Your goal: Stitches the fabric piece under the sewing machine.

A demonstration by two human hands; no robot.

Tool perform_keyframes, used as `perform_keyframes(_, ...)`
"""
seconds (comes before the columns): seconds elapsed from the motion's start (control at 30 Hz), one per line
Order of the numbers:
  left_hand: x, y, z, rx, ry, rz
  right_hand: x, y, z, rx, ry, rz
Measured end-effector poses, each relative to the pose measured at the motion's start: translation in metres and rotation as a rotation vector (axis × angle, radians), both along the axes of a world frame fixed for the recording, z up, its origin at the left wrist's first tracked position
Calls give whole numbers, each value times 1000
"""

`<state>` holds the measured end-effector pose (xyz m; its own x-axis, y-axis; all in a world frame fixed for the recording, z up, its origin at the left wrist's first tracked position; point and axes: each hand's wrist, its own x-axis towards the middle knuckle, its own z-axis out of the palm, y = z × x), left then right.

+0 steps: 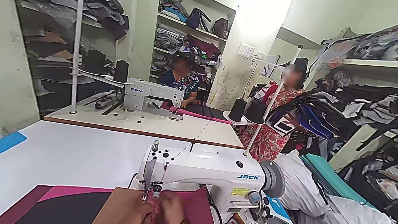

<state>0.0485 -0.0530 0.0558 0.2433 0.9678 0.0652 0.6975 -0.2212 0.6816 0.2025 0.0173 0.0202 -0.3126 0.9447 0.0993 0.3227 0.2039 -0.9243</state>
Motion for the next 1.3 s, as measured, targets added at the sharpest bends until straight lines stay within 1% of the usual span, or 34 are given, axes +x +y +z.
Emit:
perform_keyframes(0.07, -5, 1, -8, 134, 28, 12, 7, 10, -1, -205, 442, -152)
perform_keyframes(0.1, -11, 3, -16, 204, 74, 38, 11, 14, -1, -318, 627, -217)
perform_keyframes(0.13, -18, 6, -24, 246, 128, 60, 13, 18, 0, -413, 785, -281)
perform_keyframes(0.17, -27, 9, -32, 249, 172, 65, 14, 20, 1, -463, 919, -345)
perform_keyframes(0.2, -35, 11, -39, 230, 207, 55, 12, 21, 2, -459, 1009, -402)
perform_keyframes(0.27, -49, 11, -54, 234, 234, 31, 6, 20, 3, -333, 1055, -483)
perform_keyframes(0.37, -52, 8, -68, 322, 245, 53, -3, 19, -2, -154, 1004, -555)
perform_keyframes(0.47, -49, 11, -75, 386, 259, 71, -3, 17, -7, -73, 879, -491)
perform_keyframes(0.53, -49, 14, -76, 375, 264, 69, -1, 16, -13, 9, 661, -383)
perform_keyframes(0.6, -51, 10, -71, 239, 263, 51, 1, 11, -20, 127, 400, -267)
perform_keyframes(0.67, -52, 10, -70, 208, 271, 48, 1, 10, -23, 328, 178, -123)
perform_keyframes(0.73, -52, 10, -71, 235, 287, 56, -2, 7, -23, 523, -26, -34)
perform_keyframes(0.83, -51, 9, -72, 285, 280, 79, -7, -8, -21, 768, -308, 4)
perform_keyframes(0.87, -50, 8, -72, 284, 277, 82, -8, -12, -22, 864, -365, 2)
perform_keyframes(0.93, -49, 8, -70, 240, 282, 82, -10, -15, -24, 1015, -407, -13)
perform_keyframes(1.0, -47, 8, -68, 201, 291, 83, -10, -16, -25, 1059, -405, -49)
perform_keyframes(1.1, -42, 5, -64, 143, 323, 103, -9, -16, -25, 986, -412, -83)
perform_keyframes(1.2, -36, 1, -56, 72, 363, 120, -10, -15, -27, 958, -416, -58)
perform_keyframes(1.3, -31, 0, -54, 55, 377, 144, -11, -15, -26, 960, -450, -4)
